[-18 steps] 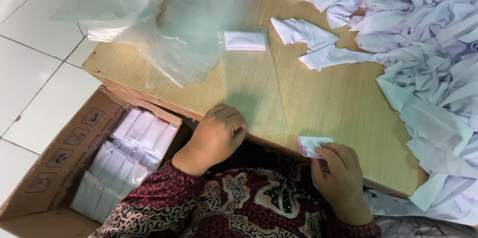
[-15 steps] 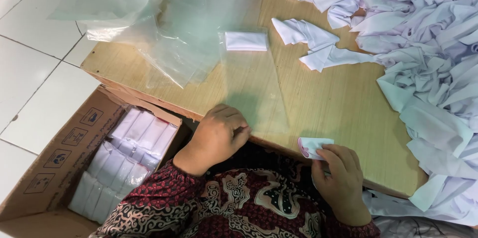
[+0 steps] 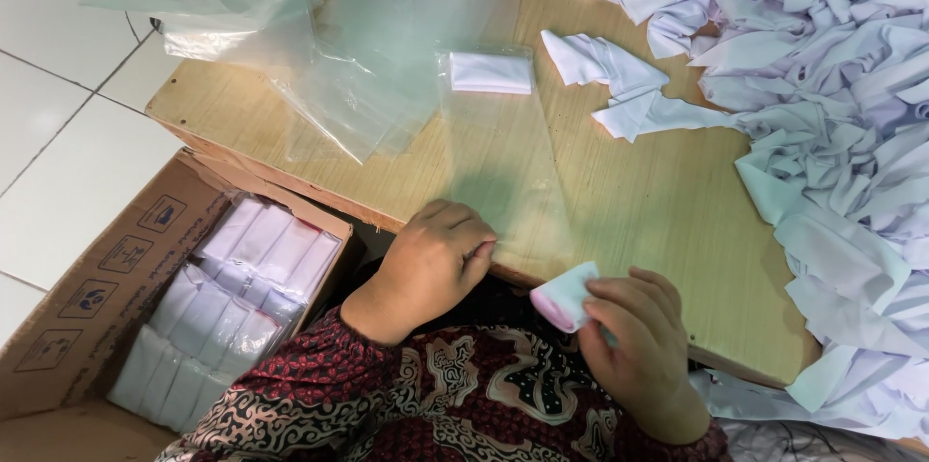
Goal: The person folds white cloth pieces into small rectangles and places them into clear plastic bags. The person then places the filled bags into a cardboard box.
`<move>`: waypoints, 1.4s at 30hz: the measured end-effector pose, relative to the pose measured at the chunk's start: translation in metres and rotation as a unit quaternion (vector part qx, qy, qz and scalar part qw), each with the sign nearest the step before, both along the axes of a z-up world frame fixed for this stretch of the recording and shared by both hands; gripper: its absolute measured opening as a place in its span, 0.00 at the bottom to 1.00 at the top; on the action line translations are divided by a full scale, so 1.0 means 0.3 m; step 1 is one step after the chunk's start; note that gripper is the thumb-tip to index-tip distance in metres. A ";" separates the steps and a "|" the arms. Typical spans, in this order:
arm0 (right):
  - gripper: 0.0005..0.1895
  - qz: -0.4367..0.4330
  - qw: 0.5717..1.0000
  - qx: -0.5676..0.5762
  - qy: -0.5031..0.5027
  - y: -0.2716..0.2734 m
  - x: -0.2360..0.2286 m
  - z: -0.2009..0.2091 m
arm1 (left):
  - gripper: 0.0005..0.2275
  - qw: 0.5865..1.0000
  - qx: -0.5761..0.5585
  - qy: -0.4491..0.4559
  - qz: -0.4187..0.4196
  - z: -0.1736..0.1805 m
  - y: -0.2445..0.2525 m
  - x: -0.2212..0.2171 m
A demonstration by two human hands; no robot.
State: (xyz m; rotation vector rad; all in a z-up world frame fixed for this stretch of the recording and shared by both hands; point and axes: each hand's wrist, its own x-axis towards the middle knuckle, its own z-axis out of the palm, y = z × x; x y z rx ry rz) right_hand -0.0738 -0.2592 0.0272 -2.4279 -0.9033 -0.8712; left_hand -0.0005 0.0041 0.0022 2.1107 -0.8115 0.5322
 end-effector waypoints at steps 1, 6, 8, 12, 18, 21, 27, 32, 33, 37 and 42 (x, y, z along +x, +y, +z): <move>0.07 -0.001 1.000 -0.002 -0.001 0.031 0.010 0.010 | 0.02 1.000 -0.002 -0.001 -0.001 0.000 -0.002 0.000; 0.02 0.062 0.997 -0.028 -0.026 0.161 0.074 0.021 | 0.04 0.998 -0.023 -0.044 0.024 -0.022 -0.010 -0.015; 0.03 0.046 0.998 -0.031 -0.038 0.170 0.099 -0.011 | 0.02 0.998 -0.021 -0.048 0.025 -0.027 -0.003 -0.018; 0.06 -0.048 0.991 -0.089 -0.088 0.172 0.126 -0.021 | 0.02 0.997 -0.031 -0.061 0.019 -0.030 0.000 -0.014; 0.04 -0.087 0.987 -0.088 -0.100 0.193 0.148 -0.027 | 0.04 0.996 -0.053 -0.077 0.011 -0.046 0.000 -0.005; 0.06 -0.096 0.982 -0.108 -0.125 0.200 0.179 -0.015 | 0.04 0.994 -0.059 -0.090 -0.003 -0.031 0.002 0.001; 0.14 -0.074 0.968 -0.107 -0.212 0.263 0.270 -0.025 | 0.02 0.983 -0.102 -0.144 0.056 -0.022 -0.001 -0.001; 0.09 -0.056 0.991 -0.064 -0.100 0.255 0.218 -0.061 | 0.05 0.981 -0.076 -0.161 0.083 -0.062 0.029 -0.012; 0.07 -0.049 0.994 -0.038 -0.095 0.246 0.208 -0.068 | 0.07 0.980 -0.069 -0.165 0.090 -0.066 0.036 -0.019; 0.12 -0.056 0.997 -0.002 -0.051 0.180 0.203 -0.077 | 0.09 0.977 -0.054 -0.191 0.083 -0.046 0.023 -0.036; 0.27 -0.037 0.998 -0.060 0.000 0.186 0.242 -0.053 | 0.12 0.979 -0.015 -0.191 0.076 -0.032 0.017 -0.026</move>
